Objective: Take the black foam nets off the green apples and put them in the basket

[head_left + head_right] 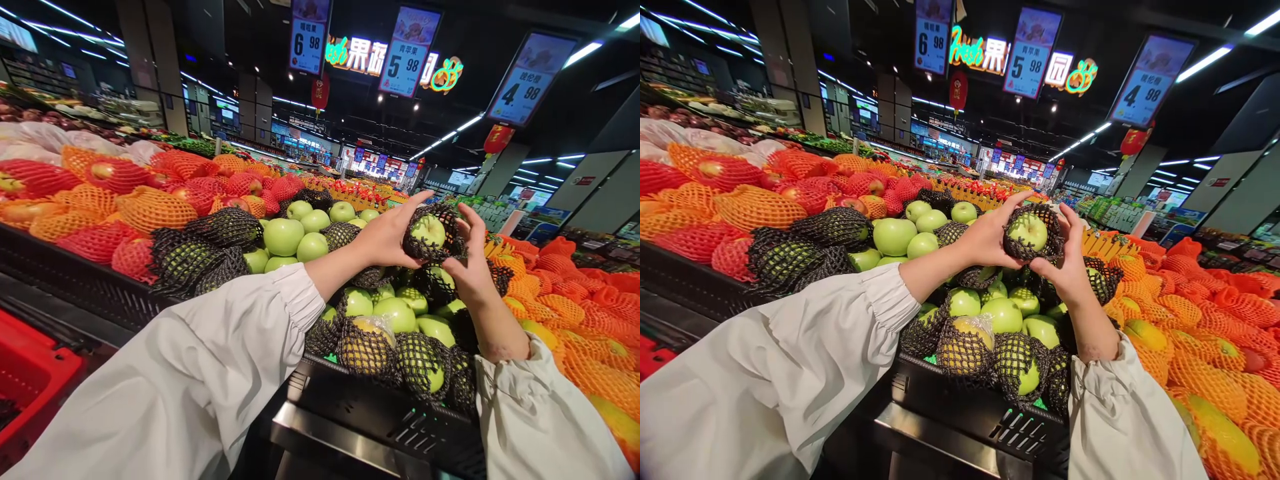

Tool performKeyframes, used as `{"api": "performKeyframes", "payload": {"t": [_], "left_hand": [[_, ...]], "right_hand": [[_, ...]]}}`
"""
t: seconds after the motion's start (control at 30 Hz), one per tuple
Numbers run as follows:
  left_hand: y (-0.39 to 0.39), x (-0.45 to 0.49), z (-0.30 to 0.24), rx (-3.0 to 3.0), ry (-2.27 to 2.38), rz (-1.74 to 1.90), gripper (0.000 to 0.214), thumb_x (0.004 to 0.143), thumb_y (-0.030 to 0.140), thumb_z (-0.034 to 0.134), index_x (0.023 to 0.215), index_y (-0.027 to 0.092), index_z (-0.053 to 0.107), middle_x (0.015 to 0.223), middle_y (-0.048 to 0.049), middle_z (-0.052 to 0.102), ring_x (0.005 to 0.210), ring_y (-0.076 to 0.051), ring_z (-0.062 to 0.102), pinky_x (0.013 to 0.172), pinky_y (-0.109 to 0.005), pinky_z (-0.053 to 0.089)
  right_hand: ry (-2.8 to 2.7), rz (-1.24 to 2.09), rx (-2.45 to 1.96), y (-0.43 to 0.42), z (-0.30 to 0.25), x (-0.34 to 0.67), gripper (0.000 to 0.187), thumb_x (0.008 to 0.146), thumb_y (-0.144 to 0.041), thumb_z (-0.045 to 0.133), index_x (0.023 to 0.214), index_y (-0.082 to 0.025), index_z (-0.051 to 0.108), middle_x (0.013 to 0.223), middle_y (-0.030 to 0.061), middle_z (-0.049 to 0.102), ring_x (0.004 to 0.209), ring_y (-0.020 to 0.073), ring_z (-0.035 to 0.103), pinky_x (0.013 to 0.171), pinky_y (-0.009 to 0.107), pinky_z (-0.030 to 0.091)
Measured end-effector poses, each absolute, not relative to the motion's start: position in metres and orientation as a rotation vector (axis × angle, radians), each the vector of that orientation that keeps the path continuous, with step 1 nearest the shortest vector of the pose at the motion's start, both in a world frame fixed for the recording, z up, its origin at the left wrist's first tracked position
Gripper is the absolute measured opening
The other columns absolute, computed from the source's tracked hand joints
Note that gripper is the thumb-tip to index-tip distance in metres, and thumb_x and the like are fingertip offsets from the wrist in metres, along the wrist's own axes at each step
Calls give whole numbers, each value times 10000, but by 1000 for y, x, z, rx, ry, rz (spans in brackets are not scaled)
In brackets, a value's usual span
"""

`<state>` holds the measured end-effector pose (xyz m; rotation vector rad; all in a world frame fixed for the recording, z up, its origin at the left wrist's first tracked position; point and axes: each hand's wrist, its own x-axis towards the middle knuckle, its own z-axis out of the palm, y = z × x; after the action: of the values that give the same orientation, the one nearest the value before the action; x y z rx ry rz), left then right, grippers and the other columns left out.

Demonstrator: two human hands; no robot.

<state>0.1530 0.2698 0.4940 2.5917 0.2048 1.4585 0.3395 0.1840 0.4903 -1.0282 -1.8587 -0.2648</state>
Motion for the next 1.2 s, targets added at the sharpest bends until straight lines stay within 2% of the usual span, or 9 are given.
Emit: {"api": "performKeyframes", "payload": {"t": [0.1,0.17,0.43,0.63,0.77,0.87,0.93,1.0,1.2], "left_hand": [[274,155,492,2582,202,1489,1160,661,351,801,1586,282,105,1578,-144,423,1375,-385,523,1096,-521,473],[277,157,491,2597,155,1492,1170,678,369,787,1595,287,65,1609,-145,379,1398,-388,500,1125,-532,446],[285,161,488,2674,-12,1402,1245,716,449,779,1611,304,-74,1672,-134,273,1479,-388,402,1223,-573,322],[284,161,488,2718,-160,1392,1266,698,452,794,1609,289,-70,1700,-128,169,1567,-330,241,1285,-512,223],[283,154,493,2738,-54,1346,1141,728,376,765,1612,267,52,1681,-139,226,1555,-308,273,1279,-481,248],[282,148,498,2730,275,1346,849,790,282,675,1550,244,298,1584,-141,407,1465,-301,418,1232,-486,339],[280,144,500,2708,537,1357,598,825,233,611,1412,205,503,1461,-129,536,1368,-288,515,1187,-463,398],[277,143,503,2667,743,1375,421,849,222,582,1264,165,623,1363,-122,604,1297,-277,562,1156,-429,428],[271,142,506,2567,935,1427,306,873,274,598,1151,181,687,1307,-92,643,1255,-271,568,1118,-411,446]], "right_hand": [[-1873,-284,-1025,181,492,337,1102,664,-754,762,1544,-322,260,1597,123,338,1456,365,406,1197,555,398],[-1844,-285,-1055,180,493,336,1058,672,-665,817,1530,-326,298,1598,118,341,1438,364,431,1198,556,395],[-1820,-290,-1107,182,492,337,1074,621,-605,870,1513,-301,355,1581,118,400,1379,373,503,1182,560,414],[-1853,-377,-1205,176,494,330,1030,639,-546,851,1517,-304,369,1530,105,479,1311,371,554,1119,571,460],[-1777,-501,-1231,175,495,329,739,714,-473,781,1381,-285,522,1379,97,609,1258,356,585,1109,567,448],[-1601,-606,-1267,177,496,334,593,742,-441,748,1281,-266,575,1297,112,637,1224,350,591,1084,572,450],[-1554,-632,-1297,179,496,338,574,728,-421,754,1254,-263,587,1268,114,639,1202,348,595,1065,561,461],[-1617,-607,-1343,181,494,341,575,699,-396,772,1232,-263,604,1234,110,646,1169,348,607,1044,540,476],[-2016,-464,-1533,187,487,338,638,689,-351,773,1297,-251,606,1251,116,630,1136,363,631,980,503,510]]}}
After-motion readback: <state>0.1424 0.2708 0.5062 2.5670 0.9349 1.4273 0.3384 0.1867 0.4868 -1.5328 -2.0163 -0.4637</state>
